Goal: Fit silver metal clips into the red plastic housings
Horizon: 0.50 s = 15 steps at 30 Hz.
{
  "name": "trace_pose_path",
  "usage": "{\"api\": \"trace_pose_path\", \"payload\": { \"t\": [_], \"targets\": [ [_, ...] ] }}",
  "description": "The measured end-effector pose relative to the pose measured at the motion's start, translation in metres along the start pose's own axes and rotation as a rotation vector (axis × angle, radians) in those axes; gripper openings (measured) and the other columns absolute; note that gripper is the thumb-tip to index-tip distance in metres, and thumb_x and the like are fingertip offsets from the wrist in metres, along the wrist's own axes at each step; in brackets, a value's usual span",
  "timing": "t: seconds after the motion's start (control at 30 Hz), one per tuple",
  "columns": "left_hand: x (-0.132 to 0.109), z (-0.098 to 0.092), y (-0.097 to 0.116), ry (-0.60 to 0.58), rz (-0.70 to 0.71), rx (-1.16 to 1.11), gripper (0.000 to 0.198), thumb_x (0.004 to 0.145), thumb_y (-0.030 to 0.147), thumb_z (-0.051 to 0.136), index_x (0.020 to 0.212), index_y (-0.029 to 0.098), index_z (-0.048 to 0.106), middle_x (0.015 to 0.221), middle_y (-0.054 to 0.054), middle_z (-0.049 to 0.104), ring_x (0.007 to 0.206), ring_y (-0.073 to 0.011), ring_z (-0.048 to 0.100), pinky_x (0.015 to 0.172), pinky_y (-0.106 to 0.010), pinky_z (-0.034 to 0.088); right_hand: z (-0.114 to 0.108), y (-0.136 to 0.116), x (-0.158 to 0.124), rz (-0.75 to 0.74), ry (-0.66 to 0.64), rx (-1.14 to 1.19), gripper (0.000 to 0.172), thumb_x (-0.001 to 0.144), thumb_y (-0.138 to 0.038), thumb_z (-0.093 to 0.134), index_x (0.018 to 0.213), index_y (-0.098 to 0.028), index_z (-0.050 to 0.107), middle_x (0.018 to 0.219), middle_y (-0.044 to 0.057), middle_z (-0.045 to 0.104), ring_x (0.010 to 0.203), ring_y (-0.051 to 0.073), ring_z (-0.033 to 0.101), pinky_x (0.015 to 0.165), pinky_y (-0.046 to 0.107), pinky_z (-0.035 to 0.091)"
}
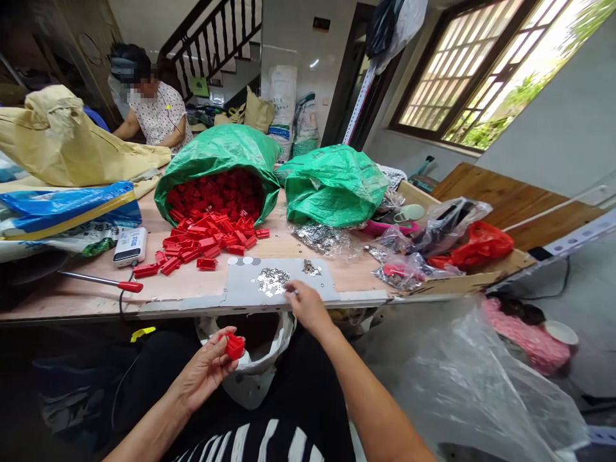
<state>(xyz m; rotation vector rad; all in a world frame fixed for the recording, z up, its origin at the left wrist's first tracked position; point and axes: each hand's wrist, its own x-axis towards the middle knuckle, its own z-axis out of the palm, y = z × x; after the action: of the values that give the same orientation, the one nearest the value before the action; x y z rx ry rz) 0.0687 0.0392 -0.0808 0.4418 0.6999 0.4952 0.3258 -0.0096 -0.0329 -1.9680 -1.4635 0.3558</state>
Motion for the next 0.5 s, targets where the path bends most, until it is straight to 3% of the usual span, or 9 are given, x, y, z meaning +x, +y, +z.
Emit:
{"api": "trace_pose_path", "payload": {
  "t": [0.07,0.2,0.5],
  "targets": [
    [0.000,0.001,-0.001,0.013,-0.006,0.011,0.047,0.074,0.020,0.073,0.115,0.017,0.051,0.102,-0.010,0.066,0.076,-0.0156,0.067,0.064,-0.026,0.057,-0.017,0.029,0.014,0.118,0.102,-0.197,0.022,0.086,-0.019,0.051,0.105,-0.020,0.061,0.104,0.006,0.064,0.094,0.017,0.059,0.087,0.029,0.044],
    [0.001,0.005,-0.006,0.019,-0.026,0.028,0.048,0.074,0.021,0.074,0.116,0.015,0.050,0.096,-0.009,0.066,0.072,-0.0143,0.066,0.064,-0.025,0.056,-0.038,0.063,0.035,0.217,0.142,-0.323,0.029,0.084,-0.013,0.051,0.111,-0.017,0.060,0.110,0.011,0.059,0.101,0.020,0.055,0.089,0.031,0.039],
    [0.003,0.003,-0.011,0.055,-0.020,0.071,0.047,0.077,0.023,0.071,0.117,0.013,0.048,0.095,-0.011,0.067,0.068,-0.0122,0.065,0.065,-0.026,0.056,-0.041,0.076,0.049,0.243,0.059,-0.398,0.011,0.083,-0.018,0.056,0.092,-0.016,0.062,0.094,0.007,0.061,0.091,0.017,0.056,0.079,0.026,0.038]
  ]
}}
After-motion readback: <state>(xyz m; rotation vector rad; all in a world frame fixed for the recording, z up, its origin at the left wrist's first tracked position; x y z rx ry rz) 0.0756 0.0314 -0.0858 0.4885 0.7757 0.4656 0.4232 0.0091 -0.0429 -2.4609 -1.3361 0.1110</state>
